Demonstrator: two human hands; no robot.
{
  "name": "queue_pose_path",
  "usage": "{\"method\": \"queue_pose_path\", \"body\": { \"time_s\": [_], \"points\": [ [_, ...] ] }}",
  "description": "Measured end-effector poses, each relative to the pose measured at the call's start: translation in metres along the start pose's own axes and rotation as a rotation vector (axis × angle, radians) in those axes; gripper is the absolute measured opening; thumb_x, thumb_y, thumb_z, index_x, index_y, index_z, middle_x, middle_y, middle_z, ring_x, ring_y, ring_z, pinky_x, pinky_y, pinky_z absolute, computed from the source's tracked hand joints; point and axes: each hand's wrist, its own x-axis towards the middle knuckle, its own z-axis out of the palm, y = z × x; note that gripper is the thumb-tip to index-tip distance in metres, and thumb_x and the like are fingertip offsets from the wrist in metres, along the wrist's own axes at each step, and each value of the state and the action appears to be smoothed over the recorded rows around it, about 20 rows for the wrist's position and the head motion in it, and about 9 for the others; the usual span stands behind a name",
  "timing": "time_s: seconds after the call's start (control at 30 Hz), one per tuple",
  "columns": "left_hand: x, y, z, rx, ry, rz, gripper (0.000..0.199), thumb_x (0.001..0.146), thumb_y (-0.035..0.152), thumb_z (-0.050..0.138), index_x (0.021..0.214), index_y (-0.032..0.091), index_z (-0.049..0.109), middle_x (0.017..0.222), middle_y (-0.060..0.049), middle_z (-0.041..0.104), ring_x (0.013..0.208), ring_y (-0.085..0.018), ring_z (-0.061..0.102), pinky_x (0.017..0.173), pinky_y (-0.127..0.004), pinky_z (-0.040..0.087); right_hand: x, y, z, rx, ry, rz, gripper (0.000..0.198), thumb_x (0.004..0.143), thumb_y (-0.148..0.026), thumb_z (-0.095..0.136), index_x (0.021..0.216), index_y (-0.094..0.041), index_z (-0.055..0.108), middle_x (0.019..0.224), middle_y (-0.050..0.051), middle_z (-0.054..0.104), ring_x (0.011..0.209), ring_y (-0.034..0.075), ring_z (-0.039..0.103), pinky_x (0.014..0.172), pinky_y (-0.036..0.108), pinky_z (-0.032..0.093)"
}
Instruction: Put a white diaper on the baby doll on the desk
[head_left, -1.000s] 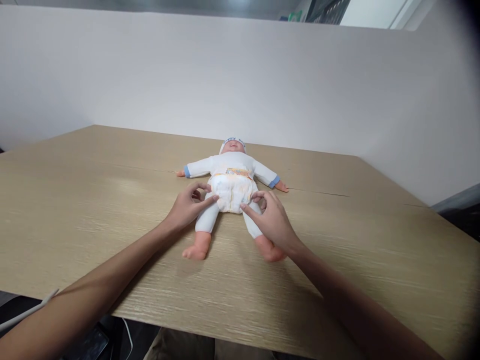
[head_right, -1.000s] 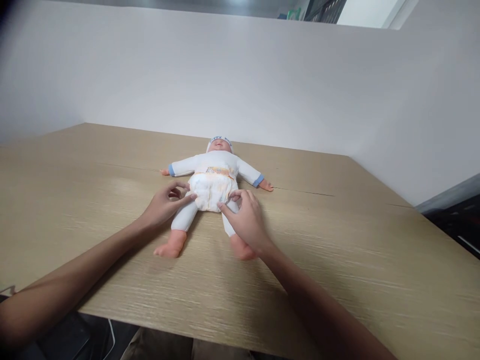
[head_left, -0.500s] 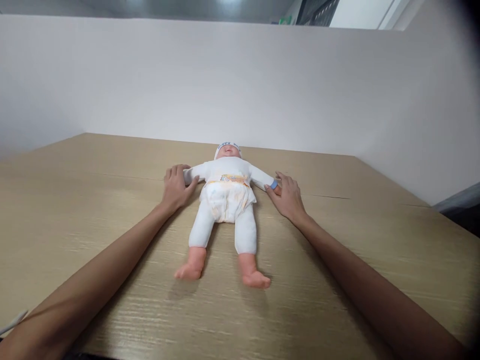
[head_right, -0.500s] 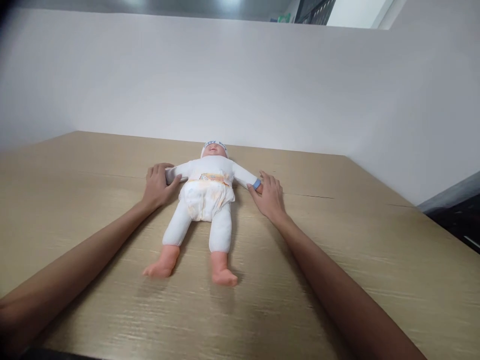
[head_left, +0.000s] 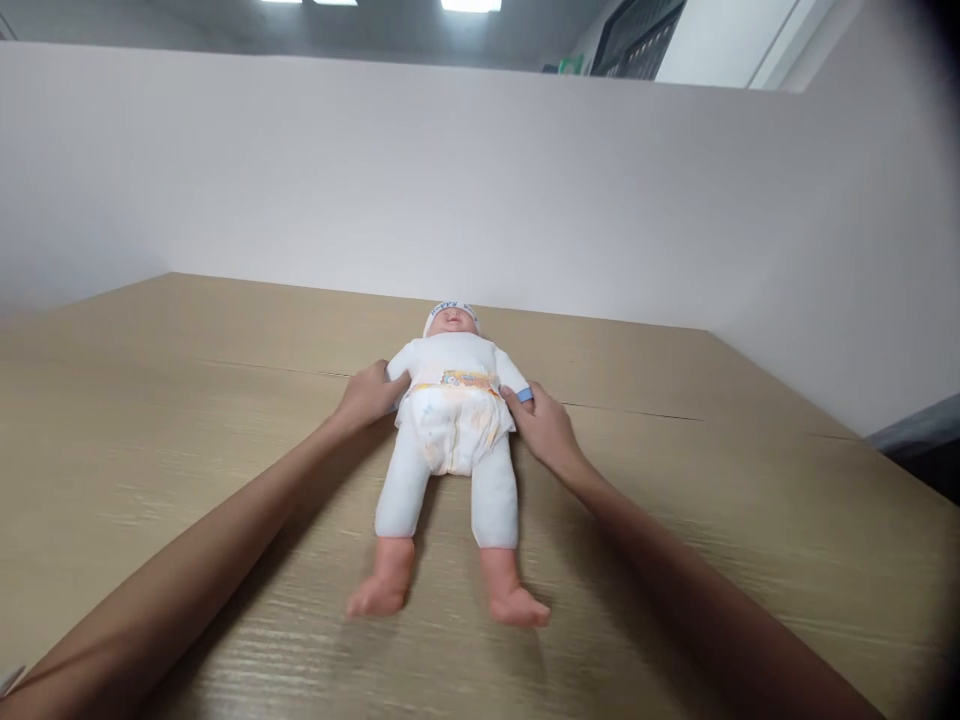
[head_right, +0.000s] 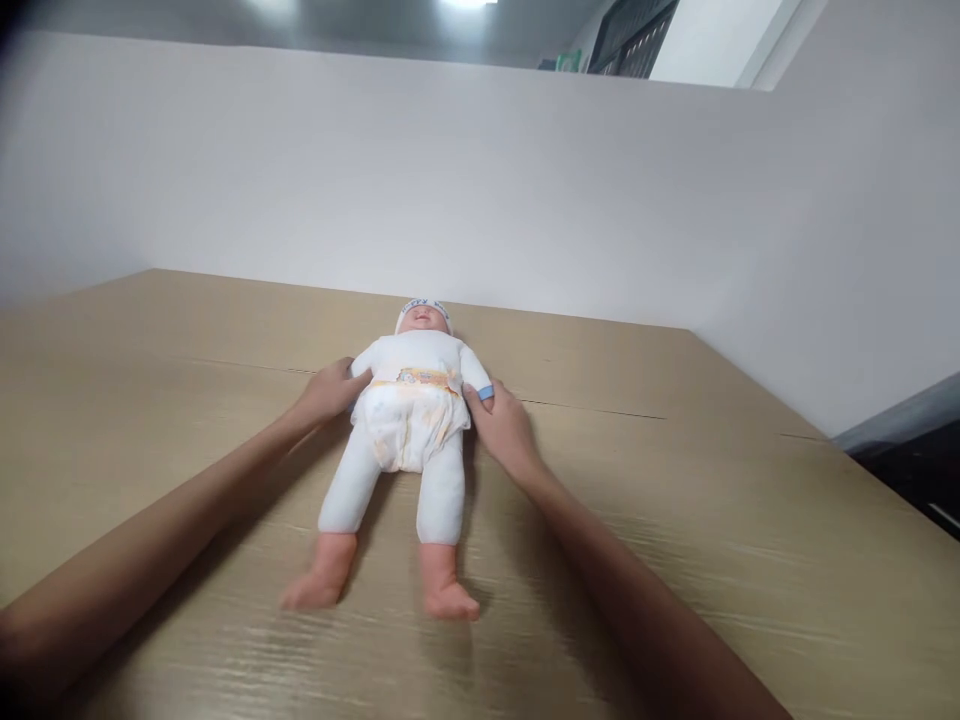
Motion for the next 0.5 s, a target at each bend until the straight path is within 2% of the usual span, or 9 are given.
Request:
{"method": "queue_pose_path", "body": {
  "time_s": [0.1, 0.2, 0.33, 0.4, 0.47, 0.5],
  "points": [
    [-0.031, 0.014, -0.014, -0.079, -0.021, -0.025, 0.055, 0.099, 0.069, 0.048, 0.107, 0.019, 0.07, 0.106, -0.019, 0.082, 0.098, -0.039, 0.076, 0.078, -0.042, 0.052, -0.021, -0.023, -0.01, 0.016, 0.022, 0.007, 0.048, 0.105, -0.068, 0.046, 0.092, -0.026, 0.064, 0.076, 0.002, 0.067, 0.07, 0.024, 0.06, 0.064, 0.033, 0.039],
    [-0.084, 0.017, -0.032, -0.231, -0.008, -0.035, 0.055, 0.098, 0.071, 0.053, 0.111, 0.021, 0.07, 0.106, -0.014, 0.082, 0.1, -0.037, 0.075, 0.079, -0.041, 0.054, -0.053, -0.035, -0.04, 0.136, -0.011, 0.004, 0.047, 0.103, -0.07, 0.052, 0.092, -0.026, 0.066, 0.071, -0.001, 0.061, 0.069, 0.022, 0.057, 0.065, 0.032, 0.04],
    [-0.199, 0.007, -0.048, -0.379, -0.012, 0.047, 0.054, 0.097, 0.073, 0.058, 0.125, 0.028, 0.069, 0.112, -0.008, 0.082, 0.105, -0.036, 0.074, 0.089, -0.046, 0.058, -0.115, -0.045, -0.097, 0.278, -0.11, 0.012, 0.044, 0.101, -0.069, 0.06, 0.109, -0.027, 0.074, 0.068, -0.003, 0.057, 0.064, 0.021, 0.051, 0.061, 0.032, 0.042],
    [-0.267, -0.009, -0.049, -0.395, -0.064, 0.062, 0.048, 0.096, 0.067, 0.062, 0.132, 0.036, 0.069, 0.119, -0.005, 0.083, 0.108, -0.036, 0.074, 0.094, -0.049, 0.06, -0.154, -0.048, -0.126, 0.279, -0.166, 0.014, 0.041, 0.102, -0.068, 0.061, 0.106, -0.029, 0.075, 0.071, -0.002, 0.059, 0.064, 0.022, 0.051, 0.061, 0.034, 0.043],
    [-0.332, -0.03, -0.045, -0.37, -0.129, 0.03, 0.05, 0.086, 0.061, 0.07, 0.134, 0.047, 0.073, 0.126, -0.003, 0.083, 0.115, -0.042, 0.075, 0.096, -0.055, 0.063, -0.195, -0.048, -0.152, 0.263, -0.244, -0.031, 0.037, 0.102, -0.065, 0.064, 0.113, -0.032, 0.077, 0.083, 0.001, 0.068, 0.071, 0.025, 0.058, 0.066, 0.037, 0.049],
    [-0.36, -0.042, -0.043, -0.328, -0.173, 0.03, 0.059, 0.078, 0.059, 0.074, 0.137, 0.055, 0.073, 0.128, 0.0, 0.083, 0.12, -0.047, 0.075, 0.094, -0.06, 0.063, -0.216, -0.046, -0.164, 0.267, -0.291, -0.056, 0.035, 0.102, -0.062, 0.066, 0.121, -0.035, 0.077, 0.093, 0.003, 0.073, 0.079, 0.027, 0.064, 0.072, 0.038, 0.053]
  ]
}}
